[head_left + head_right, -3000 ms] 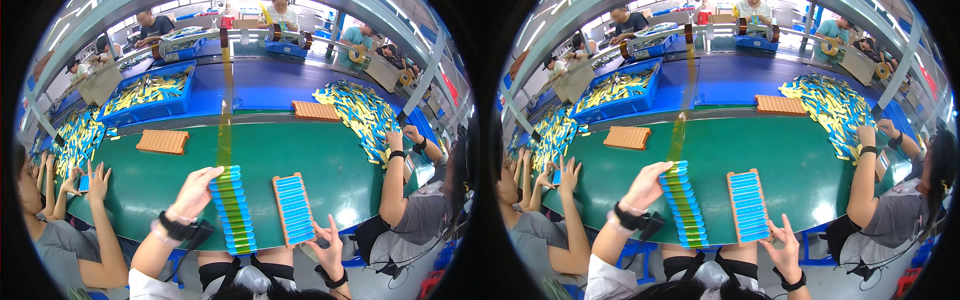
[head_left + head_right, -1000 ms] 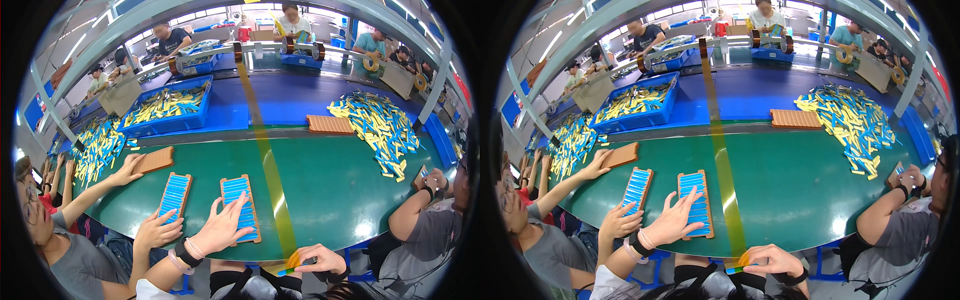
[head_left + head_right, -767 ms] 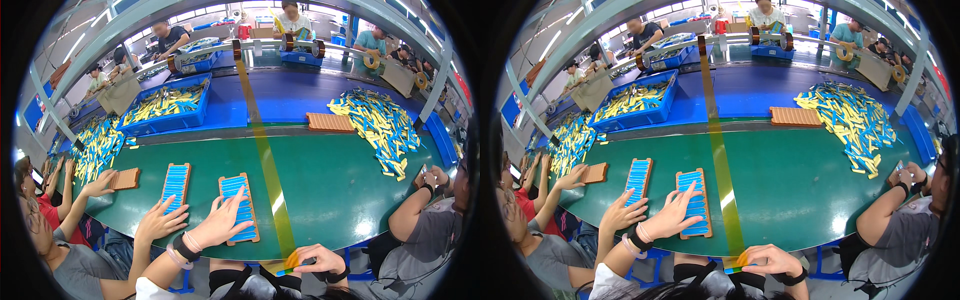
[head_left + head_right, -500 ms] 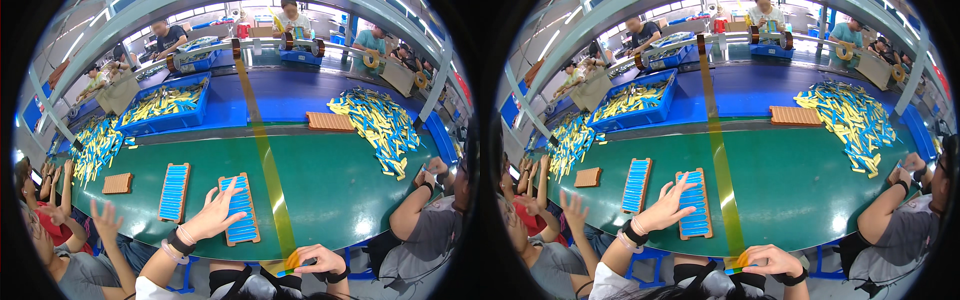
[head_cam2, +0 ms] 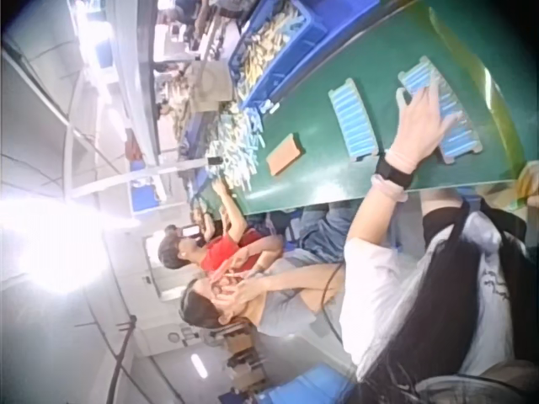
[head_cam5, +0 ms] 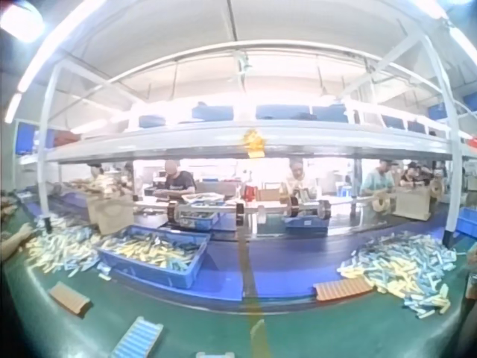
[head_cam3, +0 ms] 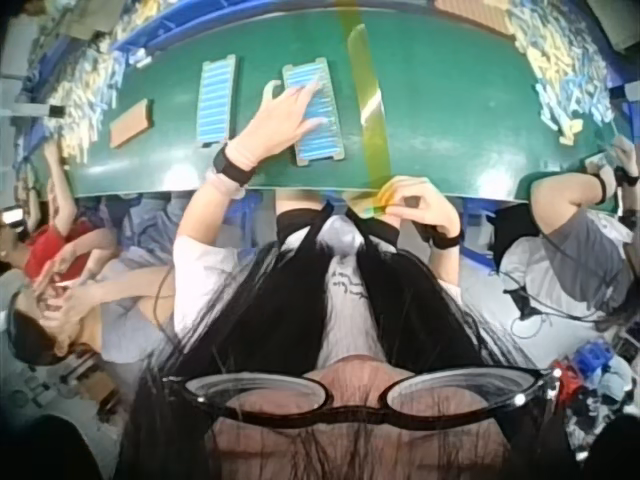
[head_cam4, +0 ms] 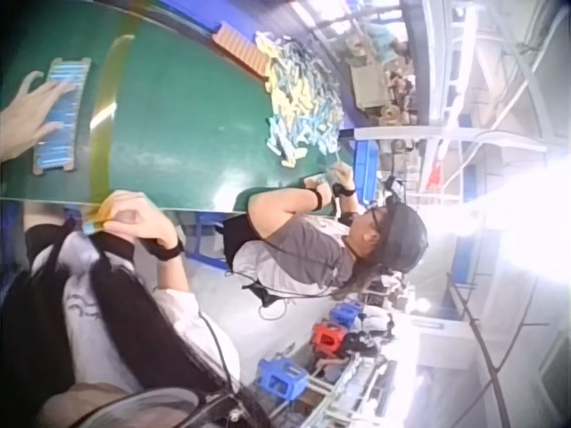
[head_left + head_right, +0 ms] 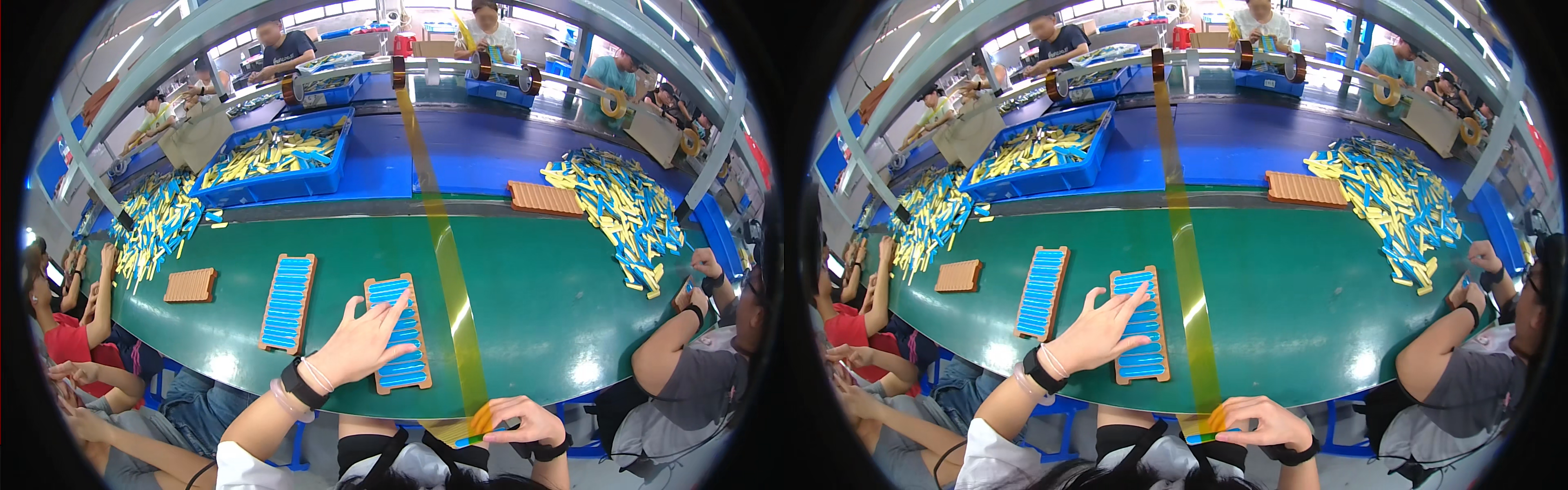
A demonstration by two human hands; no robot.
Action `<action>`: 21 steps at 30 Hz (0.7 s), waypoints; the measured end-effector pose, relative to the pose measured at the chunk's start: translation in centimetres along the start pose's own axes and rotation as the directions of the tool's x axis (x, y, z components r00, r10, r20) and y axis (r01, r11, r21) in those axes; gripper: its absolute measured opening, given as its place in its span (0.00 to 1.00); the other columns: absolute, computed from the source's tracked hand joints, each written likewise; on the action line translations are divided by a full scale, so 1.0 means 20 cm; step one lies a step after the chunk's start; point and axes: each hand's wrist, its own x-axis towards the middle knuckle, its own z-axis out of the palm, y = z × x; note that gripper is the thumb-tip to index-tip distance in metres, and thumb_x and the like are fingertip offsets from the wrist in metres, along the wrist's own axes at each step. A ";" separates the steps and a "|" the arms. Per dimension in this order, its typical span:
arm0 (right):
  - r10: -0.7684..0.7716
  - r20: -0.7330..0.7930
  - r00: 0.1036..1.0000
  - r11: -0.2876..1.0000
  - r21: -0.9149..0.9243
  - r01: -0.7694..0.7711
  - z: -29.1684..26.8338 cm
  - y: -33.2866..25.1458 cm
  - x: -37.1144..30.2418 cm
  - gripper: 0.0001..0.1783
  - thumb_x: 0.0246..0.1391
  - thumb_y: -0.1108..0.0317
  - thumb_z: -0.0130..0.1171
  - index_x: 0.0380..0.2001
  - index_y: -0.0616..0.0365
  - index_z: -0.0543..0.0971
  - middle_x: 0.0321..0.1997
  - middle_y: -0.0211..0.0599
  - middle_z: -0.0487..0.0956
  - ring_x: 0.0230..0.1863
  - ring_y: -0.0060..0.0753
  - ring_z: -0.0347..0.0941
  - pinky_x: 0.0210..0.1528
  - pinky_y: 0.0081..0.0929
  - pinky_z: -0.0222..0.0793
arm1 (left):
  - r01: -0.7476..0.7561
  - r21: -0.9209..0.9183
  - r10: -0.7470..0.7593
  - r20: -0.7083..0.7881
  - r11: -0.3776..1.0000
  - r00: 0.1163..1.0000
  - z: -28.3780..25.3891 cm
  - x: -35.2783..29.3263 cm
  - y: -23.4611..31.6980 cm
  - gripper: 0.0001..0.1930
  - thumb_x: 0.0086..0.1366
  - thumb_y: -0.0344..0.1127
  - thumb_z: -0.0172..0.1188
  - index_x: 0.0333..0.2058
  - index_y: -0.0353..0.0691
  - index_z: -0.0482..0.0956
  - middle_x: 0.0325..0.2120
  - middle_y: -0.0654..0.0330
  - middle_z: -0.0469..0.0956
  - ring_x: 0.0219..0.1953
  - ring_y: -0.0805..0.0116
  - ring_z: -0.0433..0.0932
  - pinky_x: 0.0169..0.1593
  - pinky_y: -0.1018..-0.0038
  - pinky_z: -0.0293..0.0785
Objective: The person is manually assembling small colorful electronic or plastic components into trays and applying tape to secure them at a factory workbench.
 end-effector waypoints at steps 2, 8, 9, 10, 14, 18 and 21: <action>0.018 0.002 1.000 1.000 -0.007 -0.018 0.00 0.01 0.00 0.04 0.40 0.78 0.60 0.21 0.68 0.74 0.31 0.44 0.77 0.37 0.42 0.72 0.42 0.32 0.66 | -0.014 -0.125 0.013 -0.009 0.992 1.000 -0.01 0.02 -0.03 0.36 0.61 0.52 0.43 0.59 0.35 0.41 0.44 0.49 0.68 0.48 0.56 0.66 0.55 0.54 0.48; 0.028 -0.022 0.999 1.000 -0.002 -0.028 0.02 0.01 -0.01 0.04 0.40 0.78 0.59 0.22 0.68 0.75 0.31 0.44 0.77 0.37 0.42 0.72 0.42 0.32 0.66 | 0.033 -0.251 -0.044 -0.038 0.967 0.998 -0.04 0.01 -0.02 0.34 0.62 0.44 0.46 0.59 0.38 0.39 0.49 0.54 0.67 0.53 0.59 0.62 0.58 0.60 0.46; 0.029 -0.026 0.999 1.000 -0.007 -0.029 0.02 0.02 -0.01 0.04 0.41 0.78 0.59 0.22 0.68 0.75 0.31 0.44 0.77 0.37 0.42 0.72 0.43 0.32 0.65 | 0.001 -0.215 -0.005 -0.018 0.977 1.000 -0.04 -0.01 0.00 0.34 0.62 0.43 0.46 0.59 0.37 0.40 0.48 0.54 0.67 0.52 0.59 0.63 0.58 0.61 0.46; 0.025 -0.022 0.999 1.000 -0.010 -0.025 0.02 0.02 -0.01 0.04 0.41 0.78 0.59 0.22 0.68 0.75 0.31 0.44 0.77 0.38 0.42 0.72 0.43 0.32 0.65 | -0.025 -0.175 0.027 0.004 0.984 1.000 -0.05 -0.03 0.02 0.34 0.61 0.43 0.47 0.59 0.35 0.41 0.48 0.54 0.67 0.51 0.59 0.64 0.58 0.61 0.47; 0.025 -0.025 0.999 0.999 -0.020 -0.025 0.03 0.00 -0.01 0.04 0.41 0.78 0.60 0.22 0.68 0.75 0.31 0.43 0.77 0.37 0.41 0.72 0.43 0.32 0.65 | 0.026 -0.184 -0.019 0.035 0.983 0.999 -0.04 -0.09 0.03 0.35 0.60 0.43 0.49 0.59 0.36 0.43 0.48 0.55 0.67 0.51 0.60 0.64 0.55 0.63 0.49; 0.032 -0.038 0.999 0.999 -0.040 -0.034 0.03 0.01 -0.01 0.06 0.40 0.77 0.60 0.25 0.67 0.77 0.31 0.42 0.77 0.37 0.40 0.72 0.44 0.32 0.64 | 0.117 -0.216 -0.126 -0.028 0.969 0.992 0.00 -0.16 0.07 0.36 0.59 0.44 0.51 0.59 0.36 0.43 0.51 0.54 0.63 0.53 0.60 0.61 0.54 0.62 0.50; 0.037 -0.029 0.999 0.998 -0.046 -0.038 0.04 0.01 -0.01 0.07 0.40 0.76 0.61 0.27 0.66 0.78 0.31 0.42 0.77 0.37 0.40 0.71 0.44 0.32 0.64 | 0.093 -0.135 -0.094 -0.005 0.987 0.996 0.04 -0.15 0.07 0.37 0.58 0.47 0.51 0.59 0.37 0.43 0.55 0.54 0.57 0.55 0.61 0.59 0.54 0.58 0.49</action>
